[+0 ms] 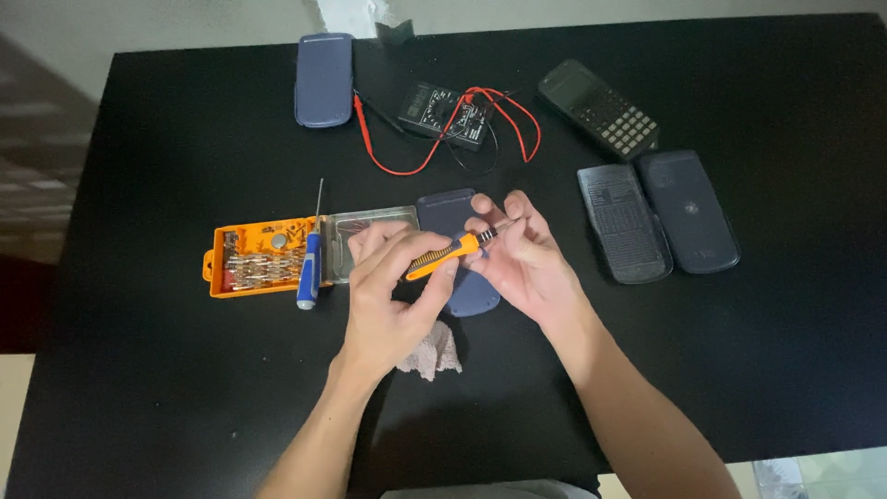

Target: Repairing and cleaning scientific calculators using a screwdriver and a cloth on a workbench.

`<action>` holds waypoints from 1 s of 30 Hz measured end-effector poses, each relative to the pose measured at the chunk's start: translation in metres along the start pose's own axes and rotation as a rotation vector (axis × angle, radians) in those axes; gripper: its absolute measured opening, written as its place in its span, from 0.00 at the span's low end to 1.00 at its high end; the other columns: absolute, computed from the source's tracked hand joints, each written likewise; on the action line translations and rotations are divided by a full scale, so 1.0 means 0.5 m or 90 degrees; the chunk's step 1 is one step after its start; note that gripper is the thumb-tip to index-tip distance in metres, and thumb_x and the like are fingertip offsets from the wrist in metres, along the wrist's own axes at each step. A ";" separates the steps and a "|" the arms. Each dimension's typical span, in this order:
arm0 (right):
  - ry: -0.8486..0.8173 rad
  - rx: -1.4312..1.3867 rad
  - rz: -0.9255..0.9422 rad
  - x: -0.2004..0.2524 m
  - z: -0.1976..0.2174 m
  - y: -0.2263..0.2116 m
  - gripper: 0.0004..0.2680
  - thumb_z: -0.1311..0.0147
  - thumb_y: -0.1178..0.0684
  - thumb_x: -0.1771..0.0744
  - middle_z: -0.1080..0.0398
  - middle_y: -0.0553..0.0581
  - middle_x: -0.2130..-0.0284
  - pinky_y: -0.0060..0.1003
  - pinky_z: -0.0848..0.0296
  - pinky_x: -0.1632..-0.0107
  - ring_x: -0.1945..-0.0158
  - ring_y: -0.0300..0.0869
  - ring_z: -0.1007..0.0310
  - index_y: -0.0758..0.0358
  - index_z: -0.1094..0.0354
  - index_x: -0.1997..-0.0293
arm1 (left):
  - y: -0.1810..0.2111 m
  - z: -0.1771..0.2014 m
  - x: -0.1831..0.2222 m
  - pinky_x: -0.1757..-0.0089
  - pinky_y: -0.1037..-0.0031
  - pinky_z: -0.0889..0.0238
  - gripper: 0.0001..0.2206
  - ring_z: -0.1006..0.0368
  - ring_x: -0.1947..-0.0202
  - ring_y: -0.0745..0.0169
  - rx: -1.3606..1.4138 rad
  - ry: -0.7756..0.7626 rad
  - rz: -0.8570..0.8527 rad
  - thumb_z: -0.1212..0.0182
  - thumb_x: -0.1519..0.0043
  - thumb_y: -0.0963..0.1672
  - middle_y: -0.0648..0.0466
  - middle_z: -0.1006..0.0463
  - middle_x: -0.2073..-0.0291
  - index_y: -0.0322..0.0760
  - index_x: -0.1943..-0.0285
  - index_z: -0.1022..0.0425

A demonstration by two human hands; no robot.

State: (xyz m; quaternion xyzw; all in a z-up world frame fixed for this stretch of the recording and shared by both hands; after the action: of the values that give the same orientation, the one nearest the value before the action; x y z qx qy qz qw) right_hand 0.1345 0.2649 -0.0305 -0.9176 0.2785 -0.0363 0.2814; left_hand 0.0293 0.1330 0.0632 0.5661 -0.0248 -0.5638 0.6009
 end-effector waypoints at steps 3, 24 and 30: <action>-0.008 0.005 0.005 -0.001 0.005 0.002 0.05 0.43 0.48 0.32 0.41 0.49 0.52 0.36 0.31 0.48 0.49 0.37 0.40 0.44 0.38 0.59 | -0.004 -0.005 0.001 0.50 0.63 0.45 0.07 0.25 0.56 0.55 0.008 0.001 0.002 0.33 0.38 0.41 0.57 0.17 0.67 0.44 0.52 0.19; -0.007 -0.006 0.001 0.001 0.001 0.002 0.05 0.42 0.49 0.32 0.40 0.49 0.52 0.40 0.31 0.46 0.48 0.38 0.40 0.46 0.36 0.58 | 0.007 0.001 -0.003 0.52 0.65 0.43 0.07 0.25 0.57 0.53 -0.013 0.001 -0.007 0.32 0.38 0.41 0.55 0.17 0.67 0.42 0.52 0.19; -0.011 0.026 0.009 -0.003 0.011 0.000 0.05 0.42 0.49 0.32 0.39 0.50 0.52 0.39 0.31 0.45 0.48 0.39 0.39 0.44 0.36 0.58 | 0.007 -0.002 -0.002 0.51 0.65 0.45 0.06 0.27 0.58 0.56 -0.022 0.002 -0.018 0.32 0.38 0.41 0.58 0.18 0.68 0.44 0.53 0.19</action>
State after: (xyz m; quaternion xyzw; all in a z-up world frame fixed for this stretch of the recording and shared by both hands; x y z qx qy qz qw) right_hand 0.1344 0.2684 -0.0350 -0.9100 0.2816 -0.0317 0.3028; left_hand 0.0320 0.1331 0.0660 0.5567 -0.0057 -0.5715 0.6028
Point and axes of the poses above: each hand's wrist, its own x-axis away from the middle knuckle, its own z-axis out of the back of the hand, y = z × x, the point moved 6 cm from there along -x, towards the middle knuckle
